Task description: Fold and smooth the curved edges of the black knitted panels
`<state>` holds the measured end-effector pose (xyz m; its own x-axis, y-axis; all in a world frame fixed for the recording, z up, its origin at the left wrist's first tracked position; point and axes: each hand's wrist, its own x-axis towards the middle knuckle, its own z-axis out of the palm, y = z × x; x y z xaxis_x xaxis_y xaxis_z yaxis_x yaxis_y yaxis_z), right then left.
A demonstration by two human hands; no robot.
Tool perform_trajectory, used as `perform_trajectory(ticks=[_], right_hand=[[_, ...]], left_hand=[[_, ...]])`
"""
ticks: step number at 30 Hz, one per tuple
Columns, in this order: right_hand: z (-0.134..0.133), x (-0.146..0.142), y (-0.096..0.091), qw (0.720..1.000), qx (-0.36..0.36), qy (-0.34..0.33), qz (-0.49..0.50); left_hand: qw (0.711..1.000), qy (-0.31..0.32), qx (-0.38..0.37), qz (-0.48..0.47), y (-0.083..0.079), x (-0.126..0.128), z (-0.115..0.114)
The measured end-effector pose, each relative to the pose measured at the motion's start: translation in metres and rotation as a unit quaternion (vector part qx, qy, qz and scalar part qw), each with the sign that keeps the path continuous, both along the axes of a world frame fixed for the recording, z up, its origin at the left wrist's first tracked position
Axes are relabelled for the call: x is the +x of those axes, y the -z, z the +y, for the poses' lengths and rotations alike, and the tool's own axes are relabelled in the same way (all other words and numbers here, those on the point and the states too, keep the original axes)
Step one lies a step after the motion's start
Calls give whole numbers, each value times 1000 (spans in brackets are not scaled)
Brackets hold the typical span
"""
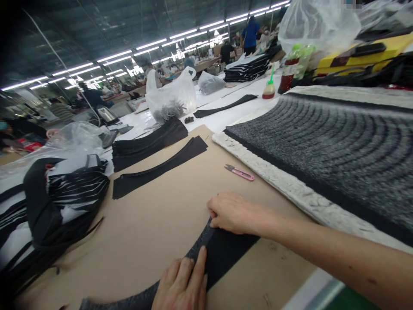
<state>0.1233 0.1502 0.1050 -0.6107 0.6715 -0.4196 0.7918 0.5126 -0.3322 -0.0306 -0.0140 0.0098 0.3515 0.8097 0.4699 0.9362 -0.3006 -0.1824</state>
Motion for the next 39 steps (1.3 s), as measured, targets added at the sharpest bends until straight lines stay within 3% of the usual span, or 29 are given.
perform_trajectory(ticks=[11, 16, 21, 24, 29, 34, 39], right_hand=[[-10, 19, 35, 985, 133, 51, 97], [-11, 19, 38, 982, 92, 96, 133], [-4, 24, 36, 976, 41, 110, 183], [-1, 25, 37, 973, 43, 114, 196], [1, 26, 42, 967, 47, 104, 228], [3, 28, 47, 964, 54, 99, 241], [4, 29, 48, 961, 46, 107, 250]], left_hand=[[998, -13, -25, -61, -12, 14, 17], [995, -27, -53, -84, -2, 30, 27], [993, -66, 33, -89, 18, 40, 29], [997, -48, 39, -42, 25, 44, 29], [993, -70, 80, -42, 29, 47, 30], [997, -29, 76, 15, 26, 38, 27], [994, -51, 100, -5, 35, 43, 29]])
